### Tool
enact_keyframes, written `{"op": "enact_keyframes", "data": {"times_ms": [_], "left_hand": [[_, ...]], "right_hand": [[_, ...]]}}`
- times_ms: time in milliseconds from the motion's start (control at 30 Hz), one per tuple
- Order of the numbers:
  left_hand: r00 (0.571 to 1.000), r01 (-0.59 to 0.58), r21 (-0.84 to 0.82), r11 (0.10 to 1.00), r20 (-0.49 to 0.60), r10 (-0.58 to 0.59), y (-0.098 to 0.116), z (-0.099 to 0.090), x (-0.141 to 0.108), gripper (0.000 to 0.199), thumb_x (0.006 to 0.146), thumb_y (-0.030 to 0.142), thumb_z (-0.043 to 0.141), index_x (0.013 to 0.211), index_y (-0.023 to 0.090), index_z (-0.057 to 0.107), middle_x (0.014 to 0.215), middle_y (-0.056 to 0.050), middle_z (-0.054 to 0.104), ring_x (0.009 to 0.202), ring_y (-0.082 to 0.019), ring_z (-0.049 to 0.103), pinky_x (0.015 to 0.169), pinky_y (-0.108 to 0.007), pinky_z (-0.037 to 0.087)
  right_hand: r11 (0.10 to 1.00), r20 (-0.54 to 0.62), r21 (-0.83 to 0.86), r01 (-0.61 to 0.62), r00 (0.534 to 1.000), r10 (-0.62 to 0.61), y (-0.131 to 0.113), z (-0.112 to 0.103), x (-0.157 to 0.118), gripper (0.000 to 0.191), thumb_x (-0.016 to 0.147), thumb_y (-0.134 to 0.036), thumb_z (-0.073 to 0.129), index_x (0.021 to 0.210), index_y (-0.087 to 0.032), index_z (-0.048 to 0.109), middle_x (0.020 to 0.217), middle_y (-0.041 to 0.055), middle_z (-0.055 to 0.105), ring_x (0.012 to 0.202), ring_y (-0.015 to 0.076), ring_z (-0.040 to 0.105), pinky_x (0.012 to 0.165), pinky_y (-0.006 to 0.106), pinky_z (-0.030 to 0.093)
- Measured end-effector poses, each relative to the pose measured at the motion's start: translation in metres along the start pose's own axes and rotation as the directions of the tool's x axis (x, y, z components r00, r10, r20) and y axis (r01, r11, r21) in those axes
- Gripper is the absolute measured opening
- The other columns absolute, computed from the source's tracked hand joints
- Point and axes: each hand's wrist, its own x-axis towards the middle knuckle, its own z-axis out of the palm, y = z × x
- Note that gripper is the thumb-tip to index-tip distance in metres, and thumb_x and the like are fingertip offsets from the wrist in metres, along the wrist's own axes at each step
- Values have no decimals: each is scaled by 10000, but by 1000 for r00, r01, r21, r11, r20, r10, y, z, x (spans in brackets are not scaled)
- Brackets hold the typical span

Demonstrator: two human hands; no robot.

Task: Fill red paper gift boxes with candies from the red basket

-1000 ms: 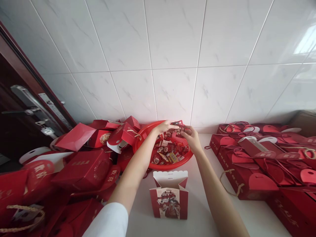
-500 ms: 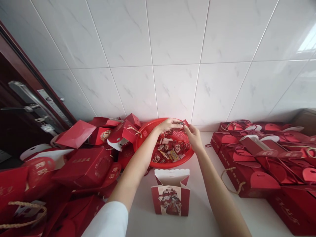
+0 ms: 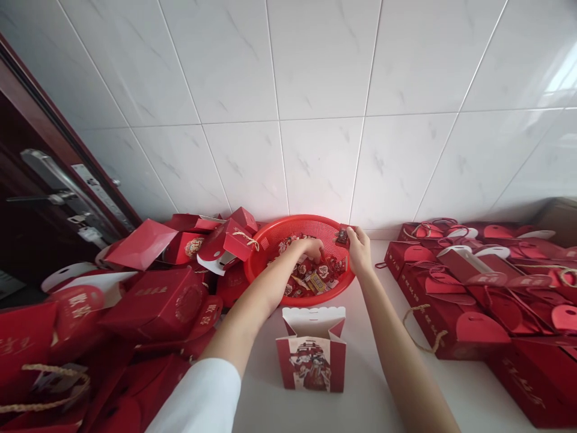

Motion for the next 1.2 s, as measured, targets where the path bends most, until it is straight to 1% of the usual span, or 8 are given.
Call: {"op": "enact_keyframes", "data": {"times_ms": [233,433,567,767,900,1033,1133,1200], "left_hand": [[997,31,-32,999,-67,-33,-1,-27,-18,150,673,301,772,787,206,787,706,-1,697,670,-161,586,651,-285,445],[958,-271,-418,867,-204,201,12,-31,-25,362,672,419,831,904,149,761,819,-27,711,732,-144,609,707,-286,472],[914,-399,-487,777,-282,292,26,-24,-27,390,685,471,841,825,130,714,798,-22,693,773,-140,619,751,-285,480],[964,-264,-492,830,-126,232,31,-22,-34,304,748,353,780,973,177,678,886,-22,721,836,-154,667,814,-301,504],[978,-190,-253,949,39,207,31,-20,-35,284,657,261,804,912,210,692,880,0,728,911,-191,670,848,-311,496],[977,-43,167,985,211,7,37,-5,-32,377,509,304,898,833,239,716,852,23,733,855,-216,666,732,-275,490],[982,-12,289,957,182,-42,43,7,-30,442,461,235,913,864,225,730,925,-4,753,855,-230,669,695,-263,489],[992,5,309,951,121,-45,45,10,-29,345,555,201,863,876,208,735,944,-29,757,858,-238,676,693,-269,495]], "right_hand": [[999,-3,-3,-33,999,33,-5,1,0,315,696,-504,696,740,-208,598,697,10,674,578,137,588,613,303,512],[999,27,22,-30,999,30,-5,0,0,271,680,-457,713,704,-210,605,703,1,656,675,155,609,639,289,483],[998,111,48,-45,993,40,-3,-2,0,311,696,-497,728,783,-212,638,776,18,686,738,176,638,685,313,500],[999,-19,39,21,1000,-20,2,-3,3,324,693,-505,726,744,-215,591,727,4,656,700,158,599,678,301,492],[998,-92,51,36,995,-31,3,-1,3,314,705,-491,716,734,-221,559,695,-21,619,676,143,582,654,279,472],[999,-64,46,16,998,-13,3,-1,2,310,736,-496,687,755,-229,531,695,-31,609,667,145,598,669,289,493],[1000,-33,-8,13,999,-13,4,-2,2,323,750,-518,669,763,-233,517,707,-17,632,688,161,626,684,305,511],[999,-26,-37,14,1000,-15,5,-2,2,329,750,-530,659,763,-233,517,712,-7,645,691,165,637,685,308,514]]}}
